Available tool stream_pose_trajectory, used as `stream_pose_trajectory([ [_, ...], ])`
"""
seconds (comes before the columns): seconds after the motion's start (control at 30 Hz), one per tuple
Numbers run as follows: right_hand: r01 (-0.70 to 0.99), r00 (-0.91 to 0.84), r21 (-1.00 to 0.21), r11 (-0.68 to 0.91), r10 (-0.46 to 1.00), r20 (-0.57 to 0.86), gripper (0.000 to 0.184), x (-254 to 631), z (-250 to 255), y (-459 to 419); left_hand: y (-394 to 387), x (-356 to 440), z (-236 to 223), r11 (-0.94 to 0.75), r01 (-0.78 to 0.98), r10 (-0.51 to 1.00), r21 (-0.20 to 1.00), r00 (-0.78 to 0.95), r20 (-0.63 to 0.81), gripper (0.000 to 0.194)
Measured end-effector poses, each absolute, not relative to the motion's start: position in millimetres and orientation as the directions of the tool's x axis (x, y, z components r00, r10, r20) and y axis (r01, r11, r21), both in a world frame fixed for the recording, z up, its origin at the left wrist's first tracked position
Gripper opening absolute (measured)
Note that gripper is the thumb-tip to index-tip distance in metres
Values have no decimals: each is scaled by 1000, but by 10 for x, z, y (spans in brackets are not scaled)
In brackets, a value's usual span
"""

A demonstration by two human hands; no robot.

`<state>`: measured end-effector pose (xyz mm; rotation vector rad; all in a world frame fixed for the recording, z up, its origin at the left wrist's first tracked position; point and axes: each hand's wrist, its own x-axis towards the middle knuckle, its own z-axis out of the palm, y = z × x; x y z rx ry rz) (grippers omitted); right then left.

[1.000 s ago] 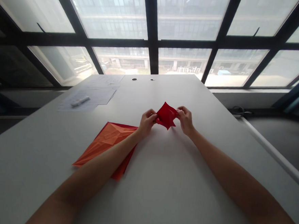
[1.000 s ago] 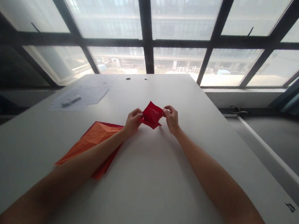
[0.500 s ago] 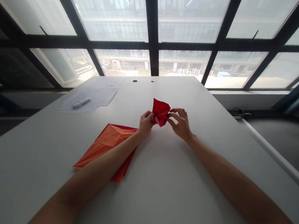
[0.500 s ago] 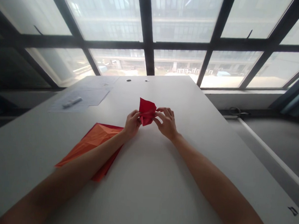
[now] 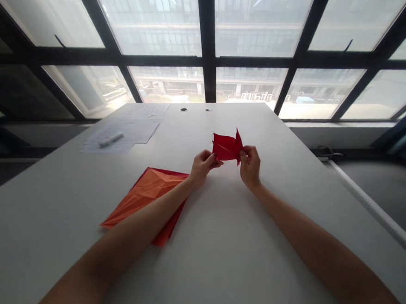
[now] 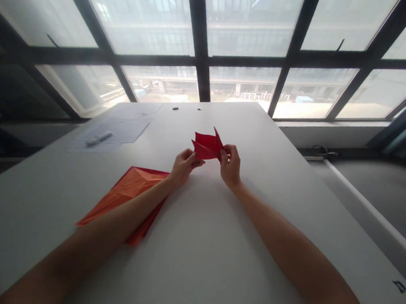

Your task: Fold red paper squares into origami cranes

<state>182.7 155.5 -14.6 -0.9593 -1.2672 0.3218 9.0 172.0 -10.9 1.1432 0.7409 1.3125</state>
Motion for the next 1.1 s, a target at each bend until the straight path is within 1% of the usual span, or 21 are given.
stream_pose_trajectory([
  [0.07,357,245,-727,586,692,679,15,1826,-147,1547,1715,94,-100,-117,-357,972,927,150,181,41],
  [0.17,468,163,-651,598,666,728,23,1849,-122,1517,1714,91,-85,-115,-371,978,921,122,172,39],
  [0.23,513,128,-594,619,629,766,20,1879,-100,1498,1721,80,-79,-87,-384,982,919,120,143,38],
  [0.33,533,78,-534,656,591,803,9,1912,-81,1487,1739,59,-74,-25,-395,988,919,132,84,38],
  [0.4,499,22,-537,680,609,793,5,1912,-84,1493,1748,49,-72,-6,-400,988,916,138,67,37],
  [0.47,458,-14,-565,686,642,767,9,1901,-92,1505,1753,45,-73,-8,-412,987,911,143,73,36],
  [0.57,424,6,-618,662,680,733,14,1890,-99,1525,1760,44,-81,-23,-429,982,903,158,100,35],
  [0.7,407,22,-642,650,696,718,5,1886,-103,1535,1779,49,-92,-57,-425,981,903,142,129,33],
  [0.77,394,74,-669,630,704,706,6,1871,-111,1537,1782,59,-95,-97,-430,982,898,108,157,33],
  [0.83,359,138,-714,602,722,678,6,1847,-121,1537,1766,80,-98,-167,-393,975,904,67,210,33],
  [0.93,318,195,-756,572,741,643,5,1810,-125,1525,1700,123,-106,-332,-195,933,923,72,351,30],
  [1.0,312,196,-763,566,748,634,4,1789,-118,1503,1651,148,-115,-444,-70,884,893,129,449,24],
  [1.1,299,140,-762,575,763,631,5,1755,-100,1458,1621,159,-134,-541,-29,830,840,140,540,17],
])
